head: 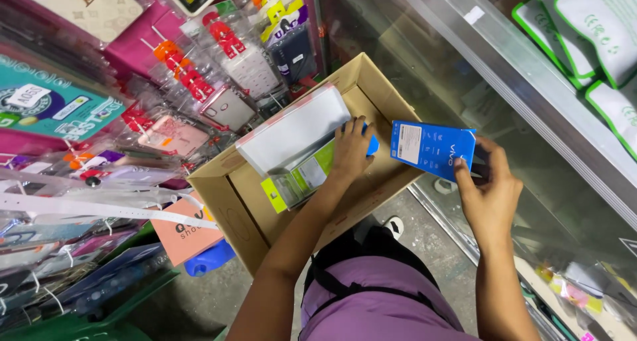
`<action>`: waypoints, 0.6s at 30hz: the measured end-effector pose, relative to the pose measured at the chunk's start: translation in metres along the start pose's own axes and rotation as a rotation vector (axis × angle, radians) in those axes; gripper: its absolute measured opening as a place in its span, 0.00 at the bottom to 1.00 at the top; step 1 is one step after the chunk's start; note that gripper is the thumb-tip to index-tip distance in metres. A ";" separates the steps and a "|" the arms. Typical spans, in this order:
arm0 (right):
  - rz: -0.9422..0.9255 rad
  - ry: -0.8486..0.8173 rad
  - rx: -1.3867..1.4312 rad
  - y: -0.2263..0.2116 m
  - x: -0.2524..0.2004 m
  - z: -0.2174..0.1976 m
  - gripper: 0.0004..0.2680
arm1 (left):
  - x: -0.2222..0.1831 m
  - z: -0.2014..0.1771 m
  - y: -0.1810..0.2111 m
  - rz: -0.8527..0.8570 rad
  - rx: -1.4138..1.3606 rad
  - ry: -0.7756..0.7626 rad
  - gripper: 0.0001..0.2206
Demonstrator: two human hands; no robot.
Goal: The recorder is picking various mobile phone accessories from the store shelves and placing them into a cardboard box, then marking a checklist.
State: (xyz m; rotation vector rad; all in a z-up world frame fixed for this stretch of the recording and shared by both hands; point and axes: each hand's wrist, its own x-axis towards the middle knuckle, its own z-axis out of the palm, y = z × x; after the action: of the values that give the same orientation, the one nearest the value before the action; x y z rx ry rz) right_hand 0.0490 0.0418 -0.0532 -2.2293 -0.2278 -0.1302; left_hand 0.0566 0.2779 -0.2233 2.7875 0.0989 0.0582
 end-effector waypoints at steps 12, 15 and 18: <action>-0.153 -0.296 0.013 -0.040 0.007 0.075 0.16 | -0.103 -0.082 -0.038 -0.070 -0.271 0.202 0.36; -0.232 -0.405 0.026 -0.053 0.001 0.110 0.16 | -0.128 -0.096 -0.046 -0.127 -0.313 0.287 0.37; -0.332 -0.493 -0.026 -0.060 -0.011 0.144 0.16 | -0.148 -0.107 -0.050 -0.214 -0.322 0.288 0.39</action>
State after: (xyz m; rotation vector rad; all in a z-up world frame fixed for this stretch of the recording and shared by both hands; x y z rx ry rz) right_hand 0.0274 0.1901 -0.0980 -2.2017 -0.8678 0.2437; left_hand -0.0998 0.3498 -0.1442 2.4154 0.4194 0.3867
